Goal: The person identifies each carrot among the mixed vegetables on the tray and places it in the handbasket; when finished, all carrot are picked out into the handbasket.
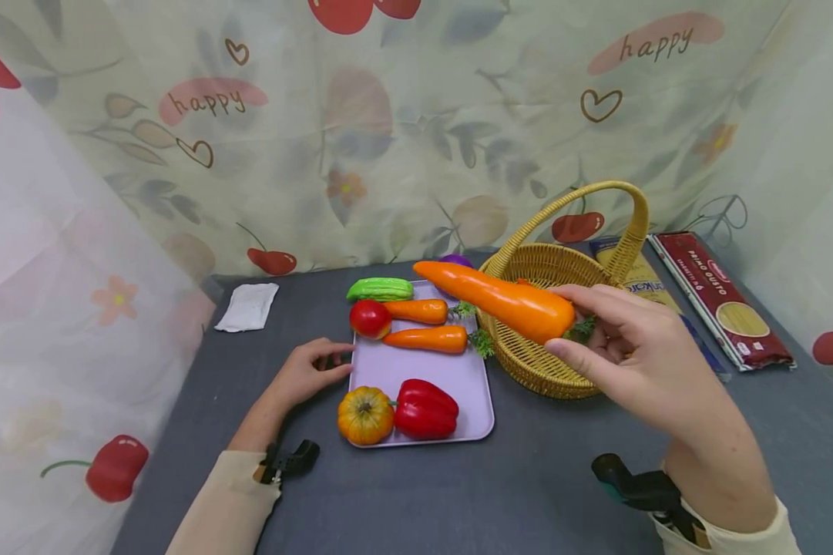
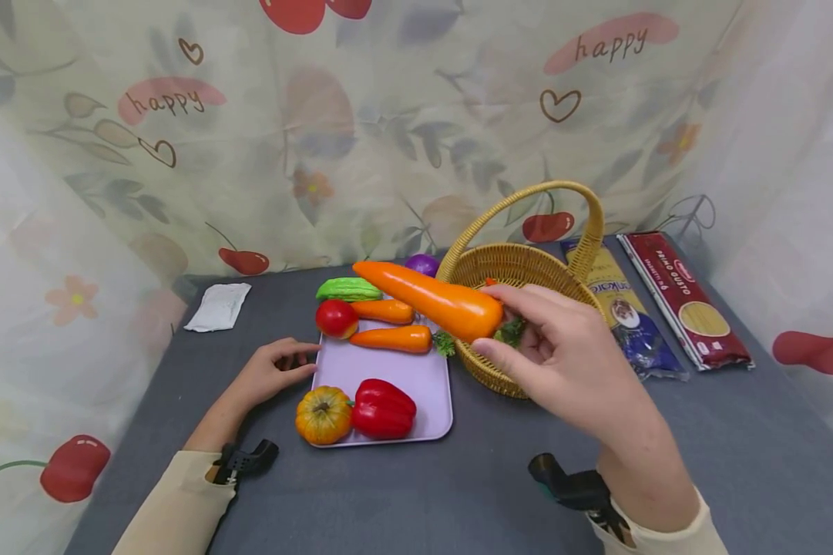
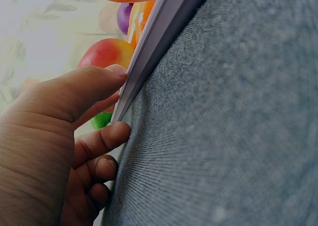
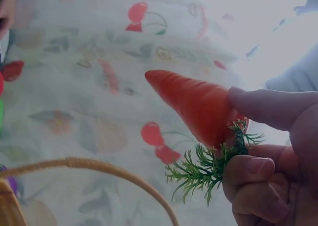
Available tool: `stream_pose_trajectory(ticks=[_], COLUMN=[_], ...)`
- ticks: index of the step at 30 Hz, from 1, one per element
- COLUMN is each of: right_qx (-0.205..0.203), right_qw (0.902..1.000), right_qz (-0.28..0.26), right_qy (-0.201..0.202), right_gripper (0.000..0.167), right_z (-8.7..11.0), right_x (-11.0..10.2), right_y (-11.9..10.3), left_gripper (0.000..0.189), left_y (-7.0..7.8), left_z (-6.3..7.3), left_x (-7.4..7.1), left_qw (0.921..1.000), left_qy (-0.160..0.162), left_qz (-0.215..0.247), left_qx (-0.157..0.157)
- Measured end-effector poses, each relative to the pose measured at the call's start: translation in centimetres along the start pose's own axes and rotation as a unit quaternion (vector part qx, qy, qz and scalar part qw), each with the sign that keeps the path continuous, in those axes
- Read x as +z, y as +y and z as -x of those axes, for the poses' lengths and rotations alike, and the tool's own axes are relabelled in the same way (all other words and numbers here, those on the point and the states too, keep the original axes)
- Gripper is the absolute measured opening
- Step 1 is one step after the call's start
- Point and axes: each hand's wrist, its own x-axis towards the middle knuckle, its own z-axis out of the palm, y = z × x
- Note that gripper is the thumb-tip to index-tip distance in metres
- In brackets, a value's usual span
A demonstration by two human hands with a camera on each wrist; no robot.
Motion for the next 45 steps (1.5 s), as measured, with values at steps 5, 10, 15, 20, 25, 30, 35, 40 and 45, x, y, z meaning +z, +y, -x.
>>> stream_pose_trajectory(ticks=[5,10,15,20,25,30,35,40,45], right_qx=[0.019,0.051,0.095,0.107,0.161,0.264,0.300,0.324,0.342], right_qw=[0.9989,0.9957,0.9891,0.9843,0.9792,0.9592,0.9477,0.9390,0.9335], right_qz=[-0.009,-0.005,-0.007,-0.012,0.006,0.062,0.107,0.116,0.084], right_qy=[0.043,0.077,0.112,0.140,0.123,0.078,0.026,-0.012,-0.065], right_gripper=[0.062,0.059,0.053,0.051,0.049,0.052,0.063,0.071,0.076], right_z=[0.8,1.7,2.7,3.3,3.3,2.6,1.6,0.6,0.1], right_x=[-2.2,-4.4,-6.3,-7.5,-8.1,-8.1,-7.6,-6.7,-5.5], right_y=[0.6,1.7,3.5,5.3,6.9,8.1,10.1,12.4,14.4], left_gripper=[0.033,0.034,0.034,0.034,0.034,0.034,0.034,0.034,0.034], left_y=[0.0,0.0,0.1,0.2,0.1,0.1,0.0,0.0,-0.1], left_z=[0.0,0.0,0.0,0.0,0.0,0.0,0.0,0.0,0.0], left_x=[0.0,0.0,0.0,0.0,0.0,0.0,0.0,0.0,0.1], left_qw=[1.0000,1.0000,1.0000,1.0000,1.0000,1.0000,1.0000,1.0000,1.0000], left_qy=[-0.001,-0.003,-0.003,0.000,0.000,-0.004,-0.005,-0.003,-0.002], left_qz=[0.004,0.007,0.006,0.005,0.004,0.005,0.006,0.006,0.006], left_qx=[0.001,0.001,-0.001,0.003,0.005,-0.003,-0.002,0.002,0.002])
